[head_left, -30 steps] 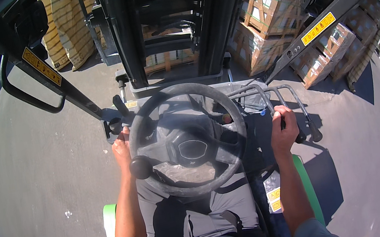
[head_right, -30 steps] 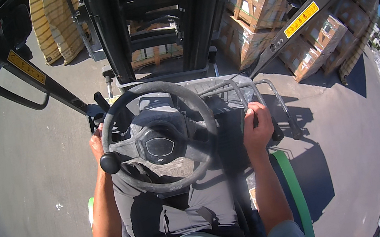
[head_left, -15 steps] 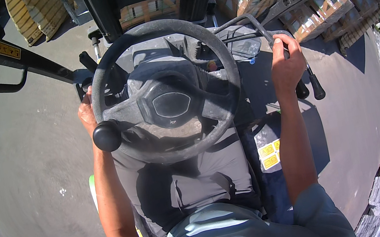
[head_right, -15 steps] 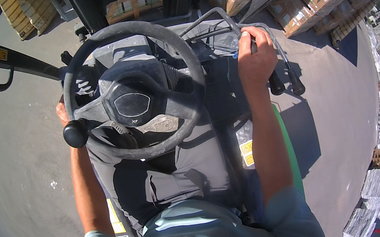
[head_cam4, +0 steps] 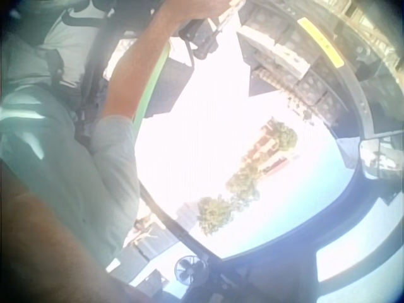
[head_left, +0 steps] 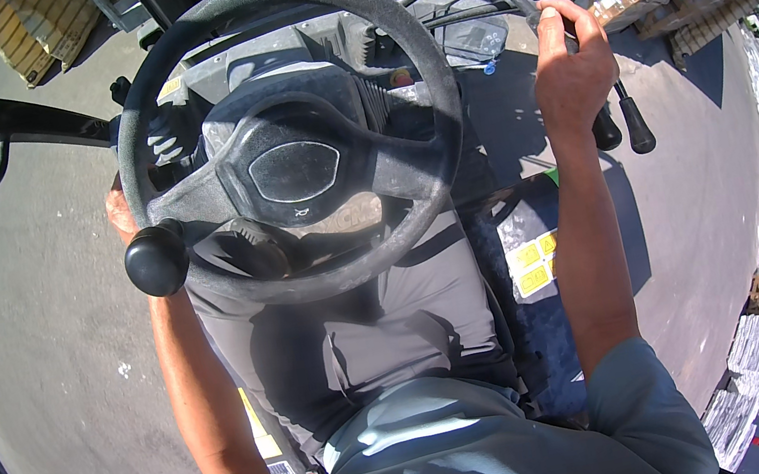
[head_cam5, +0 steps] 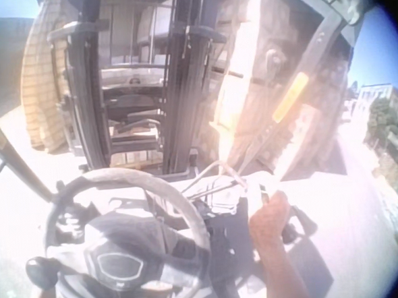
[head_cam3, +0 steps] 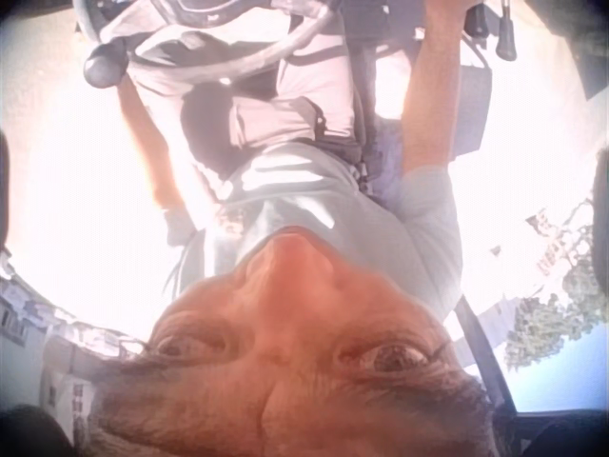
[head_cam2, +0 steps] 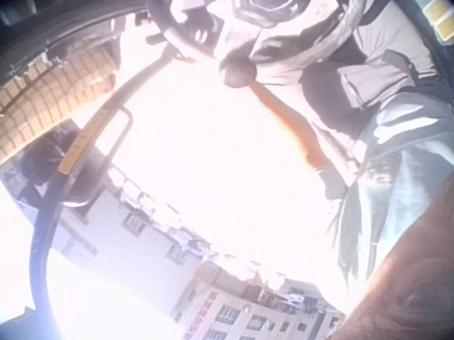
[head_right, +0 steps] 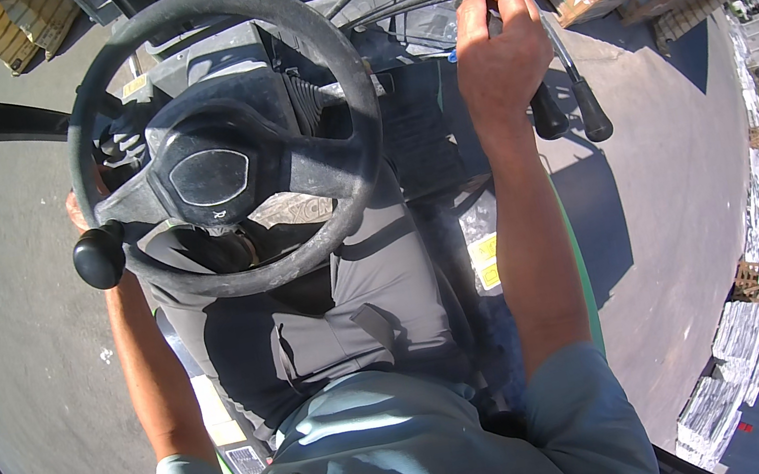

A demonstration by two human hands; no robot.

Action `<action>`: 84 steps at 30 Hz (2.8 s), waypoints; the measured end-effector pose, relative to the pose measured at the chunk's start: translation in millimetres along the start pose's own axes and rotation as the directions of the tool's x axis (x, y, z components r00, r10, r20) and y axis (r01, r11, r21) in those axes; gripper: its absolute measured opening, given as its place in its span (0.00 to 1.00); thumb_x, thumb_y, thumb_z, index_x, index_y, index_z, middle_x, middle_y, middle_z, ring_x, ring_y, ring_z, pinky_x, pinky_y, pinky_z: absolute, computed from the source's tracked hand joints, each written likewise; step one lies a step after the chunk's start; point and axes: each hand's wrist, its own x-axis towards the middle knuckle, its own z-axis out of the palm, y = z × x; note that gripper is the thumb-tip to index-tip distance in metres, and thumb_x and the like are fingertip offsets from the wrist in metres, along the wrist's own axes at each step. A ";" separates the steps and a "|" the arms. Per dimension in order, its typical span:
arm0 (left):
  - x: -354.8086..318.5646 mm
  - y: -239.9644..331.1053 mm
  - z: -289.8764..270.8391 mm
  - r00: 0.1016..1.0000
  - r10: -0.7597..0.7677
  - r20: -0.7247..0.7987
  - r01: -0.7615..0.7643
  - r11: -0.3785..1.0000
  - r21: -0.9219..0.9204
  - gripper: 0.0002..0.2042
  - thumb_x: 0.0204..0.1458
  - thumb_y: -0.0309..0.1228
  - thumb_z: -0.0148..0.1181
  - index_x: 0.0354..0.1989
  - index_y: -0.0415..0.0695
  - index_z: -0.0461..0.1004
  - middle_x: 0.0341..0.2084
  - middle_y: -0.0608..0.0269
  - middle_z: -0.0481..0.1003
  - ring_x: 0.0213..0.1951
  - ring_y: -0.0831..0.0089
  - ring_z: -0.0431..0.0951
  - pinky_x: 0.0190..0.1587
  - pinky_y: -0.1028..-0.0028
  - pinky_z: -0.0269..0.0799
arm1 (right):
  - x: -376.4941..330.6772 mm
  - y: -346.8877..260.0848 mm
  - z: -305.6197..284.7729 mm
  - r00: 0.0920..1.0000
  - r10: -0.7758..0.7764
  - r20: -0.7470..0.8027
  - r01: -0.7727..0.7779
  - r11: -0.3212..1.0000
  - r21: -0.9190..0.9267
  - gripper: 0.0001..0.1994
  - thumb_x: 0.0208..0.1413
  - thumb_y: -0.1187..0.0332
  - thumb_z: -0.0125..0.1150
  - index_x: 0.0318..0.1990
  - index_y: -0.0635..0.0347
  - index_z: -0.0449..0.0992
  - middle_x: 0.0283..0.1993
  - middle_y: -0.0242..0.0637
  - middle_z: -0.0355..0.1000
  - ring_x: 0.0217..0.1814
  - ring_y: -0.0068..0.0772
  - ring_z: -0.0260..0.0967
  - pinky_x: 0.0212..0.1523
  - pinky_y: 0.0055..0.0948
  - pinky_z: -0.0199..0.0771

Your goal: The person operates a forklift in an outdoor yard, steering and maneuvering the vehicle among stacked pallets and a parked white car. The operator uses both hands on the steering wheel and occasionally adjusts controls while navigating the paved area.

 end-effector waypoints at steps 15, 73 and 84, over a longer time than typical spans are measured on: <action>-15.0 41.3 25.5 0.996 -0.051 -0.073 0.046 0.996 -0.070 0.19 0.68 0.45 0.62 0.30 0.43 0.81 0.20 0.76 0.69 0.24 0.83 0.65 0.25 0.73 0.60 | -29.8 10.5 -14.6 0.998 -0.033 0.053 0.032 0.999 0.014 0.05 0.63 0.75 0.60 0.44 0.61 0.80 0.44 0.40 0.81 0.41 0.40 0.80 0.41 0.37 0.79; -19.7 57.0 52.7 0.930 0.319 -0.181 -0.182 0.831 0.526 0.17 0.66 0.38 0.58 0.24 0.42 0.74 0.16 0.47 0.74 0.20 0.45 0.78 0.21 0.54 0.71 | -139.2 -261.7 17.6 0.701 -0.590 0.400 0.127 0.656 0.744 0.20 0.41 0.78 0.77 0.42 0.57 0.75 0.43 0.39 0.76 0.48 0.45 0.76 0.55 0.44 0.74; -16.1 50.0 53.5 0.934 0.315 -0.169 -0.163 0.797 0.582 0.20 0.67 0.38 0.57 0.22 0.42 0.72 0.16 0.44 0.74 0.21 0.42 0.77 0.23 0.50 0.69 | -123.2 -262.6 20.4 0.654 -0.633 0.415 0.190 0.668 0.720 0.14 0.47 0.70 0.76 0.41 0.56 0.78 0.45 0.35 0.74 0.51 0.41 0.74 0.57 0.43 0.72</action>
